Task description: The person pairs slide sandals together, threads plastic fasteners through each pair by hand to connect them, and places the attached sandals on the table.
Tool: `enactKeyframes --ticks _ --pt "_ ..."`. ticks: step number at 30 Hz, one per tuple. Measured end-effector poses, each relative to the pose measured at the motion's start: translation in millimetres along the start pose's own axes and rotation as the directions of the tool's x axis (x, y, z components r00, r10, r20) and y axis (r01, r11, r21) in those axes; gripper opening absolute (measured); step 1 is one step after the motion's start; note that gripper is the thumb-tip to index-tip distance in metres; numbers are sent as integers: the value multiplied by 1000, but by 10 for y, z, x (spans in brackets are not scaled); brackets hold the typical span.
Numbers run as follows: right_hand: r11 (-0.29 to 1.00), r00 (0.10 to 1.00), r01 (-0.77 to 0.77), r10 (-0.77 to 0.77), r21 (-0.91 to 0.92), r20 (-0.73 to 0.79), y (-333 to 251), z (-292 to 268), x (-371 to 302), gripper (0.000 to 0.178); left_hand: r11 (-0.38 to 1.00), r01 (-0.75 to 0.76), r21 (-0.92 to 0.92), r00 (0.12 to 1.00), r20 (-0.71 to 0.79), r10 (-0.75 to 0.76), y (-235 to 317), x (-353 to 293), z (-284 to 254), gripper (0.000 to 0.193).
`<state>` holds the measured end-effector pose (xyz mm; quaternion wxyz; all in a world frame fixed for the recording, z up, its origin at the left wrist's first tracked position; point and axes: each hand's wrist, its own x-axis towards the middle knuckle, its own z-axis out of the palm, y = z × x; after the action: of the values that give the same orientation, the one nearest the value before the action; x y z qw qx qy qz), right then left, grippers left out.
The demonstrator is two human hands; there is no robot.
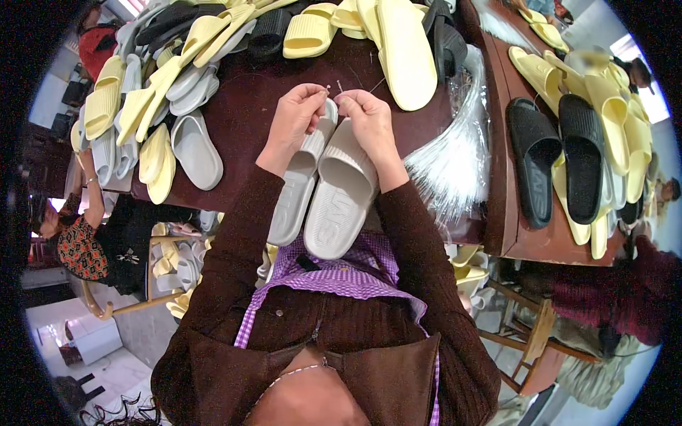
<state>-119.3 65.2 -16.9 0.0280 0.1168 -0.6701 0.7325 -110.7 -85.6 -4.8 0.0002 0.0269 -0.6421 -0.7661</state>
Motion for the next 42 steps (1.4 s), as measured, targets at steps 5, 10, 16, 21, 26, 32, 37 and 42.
enactKeyframes --ticks 5,10,16,21,26,32,37,42 --pt "999 999 27 -27 -37 -23 20 36 -30 9 998 -1 -60 1000 17 2 -22 2 -6 8" --pt "996 995 51 -57 -78 -77 47 19 -30 10 995 -5 -95 997 70 12 -59 27 -39 8" --pt "977 991 94 -111 -190 -81 61 22 -23 11 990 56 -132 988 148 -36 -43 61 -118 8" --pt "974 993 93 -105 -208 -46 65 5 -29 11 982 114 -151 974 213 -80 -54 91 -174 8" --pt "954 994 104 -110 -281 -5 61 -10 -21 10 978 143 -149 965 240 -105 -61 115 -205 7" --pt "946 984 164 -175 -281 -14 115 -6 2 11 978 145 -152 956 275 -99 -70 137 -230 7" --pt "945 986 156 -165 -288 -7 63 7 -26 12 977 146 -153 953 287 -97 -71 129 -242 8" --pt "950 988 150 -150 -273 18 88 -3 -14 13 976 161 -149 952 283 -114 -69 133 -230 7"
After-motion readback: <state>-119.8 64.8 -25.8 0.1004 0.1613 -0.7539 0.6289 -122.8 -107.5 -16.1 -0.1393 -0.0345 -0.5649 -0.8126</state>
